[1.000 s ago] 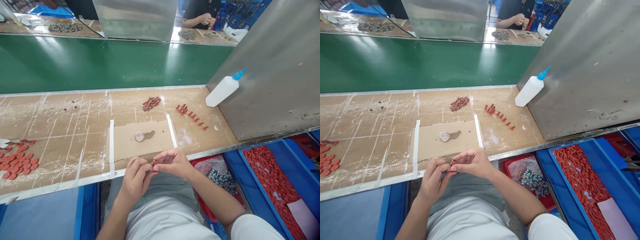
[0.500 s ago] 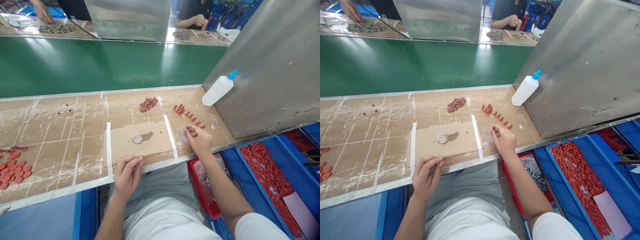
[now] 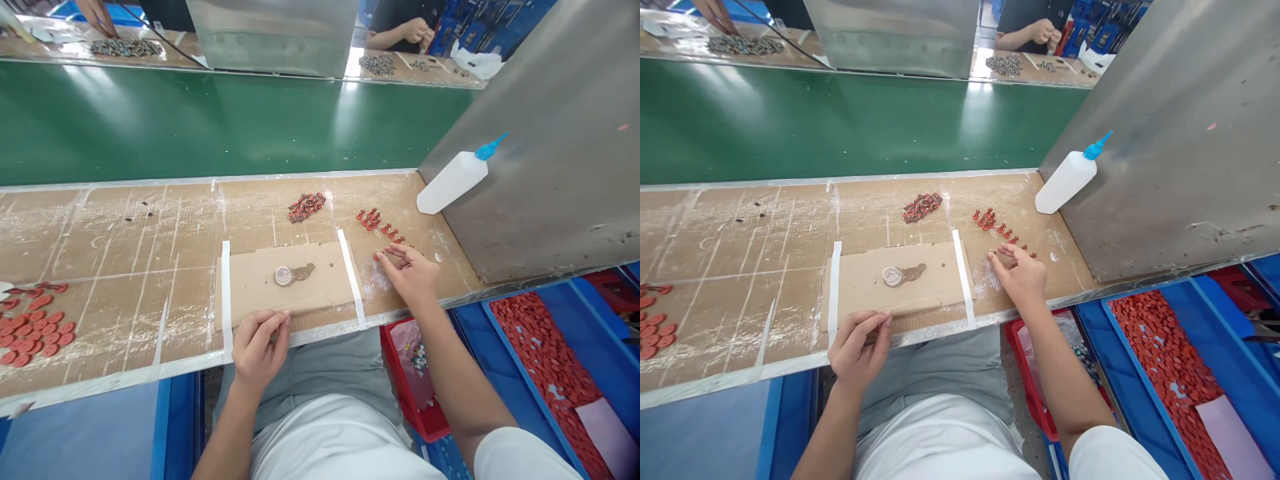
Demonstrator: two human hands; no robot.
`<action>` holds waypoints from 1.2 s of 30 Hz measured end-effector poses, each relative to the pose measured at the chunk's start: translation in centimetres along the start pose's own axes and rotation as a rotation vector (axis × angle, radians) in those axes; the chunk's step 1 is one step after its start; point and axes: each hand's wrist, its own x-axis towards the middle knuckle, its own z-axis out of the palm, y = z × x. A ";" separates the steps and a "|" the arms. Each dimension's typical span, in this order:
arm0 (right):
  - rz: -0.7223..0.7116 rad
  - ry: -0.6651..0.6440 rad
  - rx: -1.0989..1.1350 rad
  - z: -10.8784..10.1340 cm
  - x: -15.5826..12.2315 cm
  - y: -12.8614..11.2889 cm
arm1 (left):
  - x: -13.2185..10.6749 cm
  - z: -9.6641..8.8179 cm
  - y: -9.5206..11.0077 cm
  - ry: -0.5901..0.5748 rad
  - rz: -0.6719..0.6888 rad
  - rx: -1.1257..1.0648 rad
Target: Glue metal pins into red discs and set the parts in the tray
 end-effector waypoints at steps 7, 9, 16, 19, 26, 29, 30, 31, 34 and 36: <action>-0.086 0.042 -0.353 -2.8 3.9 1.3 | 0.1 0.0 0.1 0.030 0.005 -0.007; -0.090 -0.026 -0.405 -2.7 4.6 1.6 | 0.1 0.0 0.2 0.034 0.002 -0.012; -0.070 -0.080 -0.302 -1.7 4.6 1.5 | 0.2 -0.1 0.2 0.040 0.004 -0.023; 0.032 -0.023 -0.023 -1.9 4.2 1.1 | 0.5 -0.2 0.7 0.030 -0.021 -0.064; 0.197 -0.142 0.752 -4.3 1.1 -3.9 | 2.7 1.2 4.4 -0.050 -0.118 -0.393; 0.105 -0.264 0.816 -5.5 -1.2 -7.2 | 3.9 2.5 6.3 -0.074 -0.279 -0.669; 0.054 -0.275 0.807 -5.8 -1.8 -8.2 | 4.2 2.8 6.9 -0.096 -0.392 -0.781; -0.011 -0.280 0.791 -6.0 -2.4 -9.1 | 4.5 3.1 7.4 -0.114 -0.506 -0.895; -0.211 -0.273 0.755 -6.3 -3.4 -11.0 | 5.0 3.4 8.4 -0.121 -0.764 -1.137; -0.283 -0.263 0.764 -6.2 -3.7 -11.6 | 4.9 3.3 8.6 -0.101 -0.855 -1.206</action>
